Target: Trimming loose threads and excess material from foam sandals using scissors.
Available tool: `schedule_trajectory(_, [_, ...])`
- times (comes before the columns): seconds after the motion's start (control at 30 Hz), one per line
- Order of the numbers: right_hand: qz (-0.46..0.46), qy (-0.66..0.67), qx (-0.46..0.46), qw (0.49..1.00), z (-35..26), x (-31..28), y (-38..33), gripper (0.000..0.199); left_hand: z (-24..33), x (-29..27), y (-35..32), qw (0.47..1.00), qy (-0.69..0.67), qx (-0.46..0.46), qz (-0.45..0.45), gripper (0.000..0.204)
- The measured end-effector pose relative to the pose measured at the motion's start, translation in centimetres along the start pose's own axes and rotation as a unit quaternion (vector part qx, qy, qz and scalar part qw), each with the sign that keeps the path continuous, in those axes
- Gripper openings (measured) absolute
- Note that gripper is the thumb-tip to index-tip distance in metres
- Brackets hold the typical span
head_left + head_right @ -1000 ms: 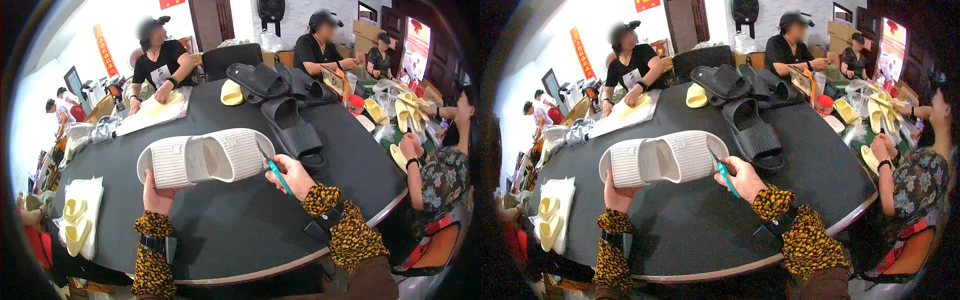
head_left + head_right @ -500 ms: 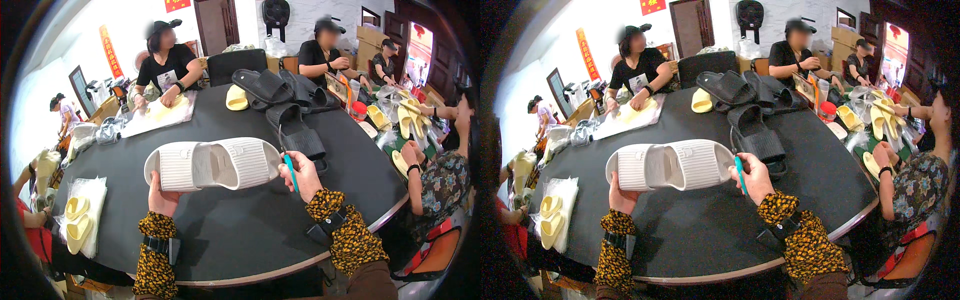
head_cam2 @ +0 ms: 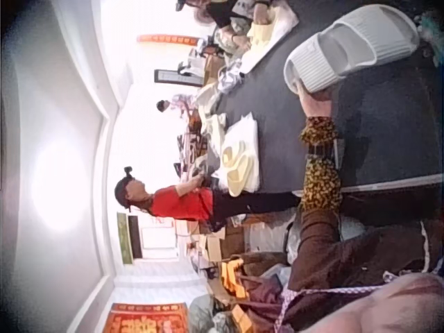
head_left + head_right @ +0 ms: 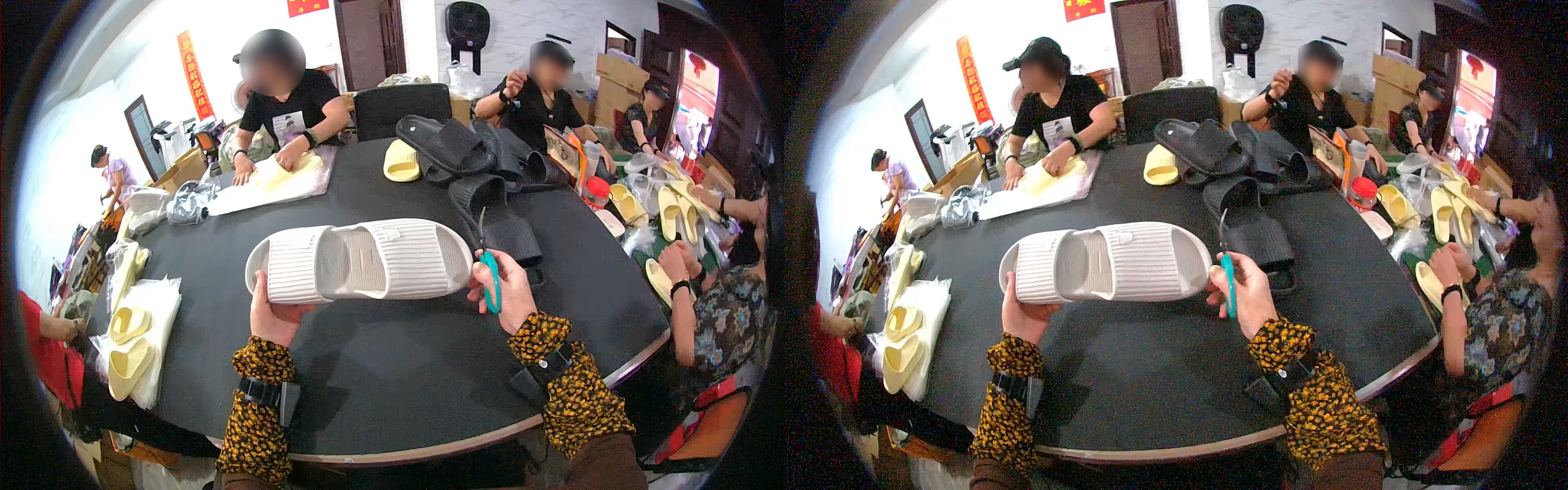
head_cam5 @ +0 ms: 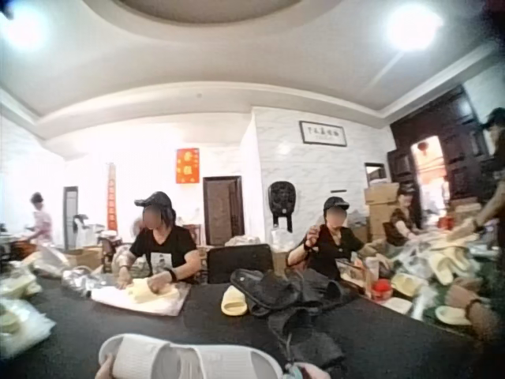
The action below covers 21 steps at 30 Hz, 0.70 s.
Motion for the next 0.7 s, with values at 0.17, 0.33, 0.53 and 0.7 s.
schedule_trajectory(0.17, [0.0, 0.042, -0.017, 0.999, -0.16, -0.03, -0.03, 0.044, 0.09, 0.15, -0.23, 1.0, -0.005, -0.015, -0.013, 0.049])
schedule_trajectory(0.33, [-0.004, 0.031, -0.019, 0.999, 0.11, -0.17, 0.01, 0.051, 0.01, 0.26, -0.27, 0.998, 0.019, -0.026, 0.046, 0.049])
schedule_trajectory(0.53, [-0.03, 0.02, -0.006, 0.999, 0.32, 0.03, -0.16, 0.05, -0.01, 0.15, -0.24, 0.999, 0.028, -0.026, 0.01, 0.051])
schedule_trajectory(0.7, [-0.04, 0.004, -0.006, 0.999, 0.4, 0.31, -0.26, 0.046, 0.0, 0.37, -0.56, 0.999, 0.036, -0.015, -0.007, 0.058])
Point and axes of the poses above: each hand's wrist, its own y-axis towards the middle knuckle, its own x-axis out of the palm, z = x × y, the point moved 2 cm from there along y, towards the middle knuckle, and after that the axes turned 11 degrees about z, right-handed, at the moved point
